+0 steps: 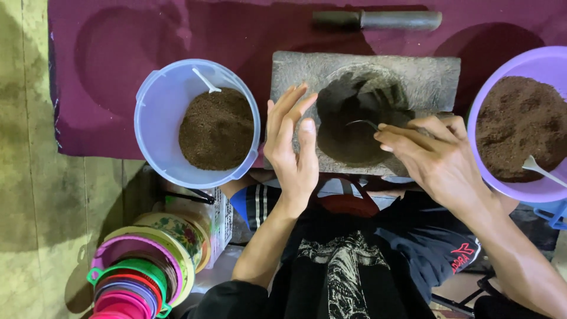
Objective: The person scoops a brown granular substance from a plastic container using a spoon and places it onto a stone grinding slab. They then use a cylindrical stone pestle to grind the substance on the slab while occasionally using the spoon to move the material.
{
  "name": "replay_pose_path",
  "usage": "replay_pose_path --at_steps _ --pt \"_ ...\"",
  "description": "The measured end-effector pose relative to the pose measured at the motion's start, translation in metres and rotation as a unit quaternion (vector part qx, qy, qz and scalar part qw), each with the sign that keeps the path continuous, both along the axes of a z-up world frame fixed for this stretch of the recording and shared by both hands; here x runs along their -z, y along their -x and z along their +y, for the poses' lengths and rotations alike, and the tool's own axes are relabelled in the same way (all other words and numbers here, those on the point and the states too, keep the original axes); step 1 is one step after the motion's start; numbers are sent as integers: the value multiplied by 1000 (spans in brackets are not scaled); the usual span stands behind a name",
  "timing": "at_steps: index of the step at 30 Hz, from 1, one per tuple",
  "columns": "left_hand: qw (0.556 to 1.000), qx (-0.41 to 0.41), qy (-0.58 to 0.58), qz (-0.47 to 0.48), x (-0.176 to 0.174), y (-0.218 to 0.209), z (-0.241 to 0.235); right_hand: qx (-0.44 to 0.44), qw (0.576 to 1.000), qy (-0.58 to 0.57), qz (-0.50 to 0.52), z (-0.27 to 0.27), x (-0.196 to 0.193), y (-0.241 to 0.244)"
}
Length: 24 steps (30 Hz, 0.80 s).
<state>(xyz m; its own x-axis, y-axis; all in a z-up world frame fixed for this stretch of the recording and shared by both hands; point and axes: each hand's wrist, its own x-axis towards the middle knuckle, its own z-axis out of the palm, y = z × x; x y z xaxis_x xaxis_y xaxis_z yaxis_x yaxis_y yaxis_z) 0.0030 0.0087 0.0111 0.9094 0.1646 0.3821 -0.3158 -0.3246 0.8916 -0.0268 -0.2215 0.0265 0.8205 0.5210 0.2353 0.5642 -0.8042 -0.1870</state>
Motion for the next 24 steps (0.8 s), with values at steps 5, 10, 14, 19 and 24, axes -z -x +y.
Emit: replay_pose_path --at_steps 5,10,14,19,24 --pt "1000 -12 -1 -1 -2 -1 -3 -3 1000 -2 -7 2 10 3" --pt "1000 -13 -12 -1 -3 -1 -3 51 994 -94 23 -4 23 -8" --pt "1000 -16 6 -23 7 -4 -5 71 991 -115 2 15 24 -14" --pt "999 -29 0 -27 10 -3 -7 101 985 -136 2 -5 15 -13" --pt "998 -52 -13 -46 9 -4 -11 124 987 -89 -53 -2 26 -13"
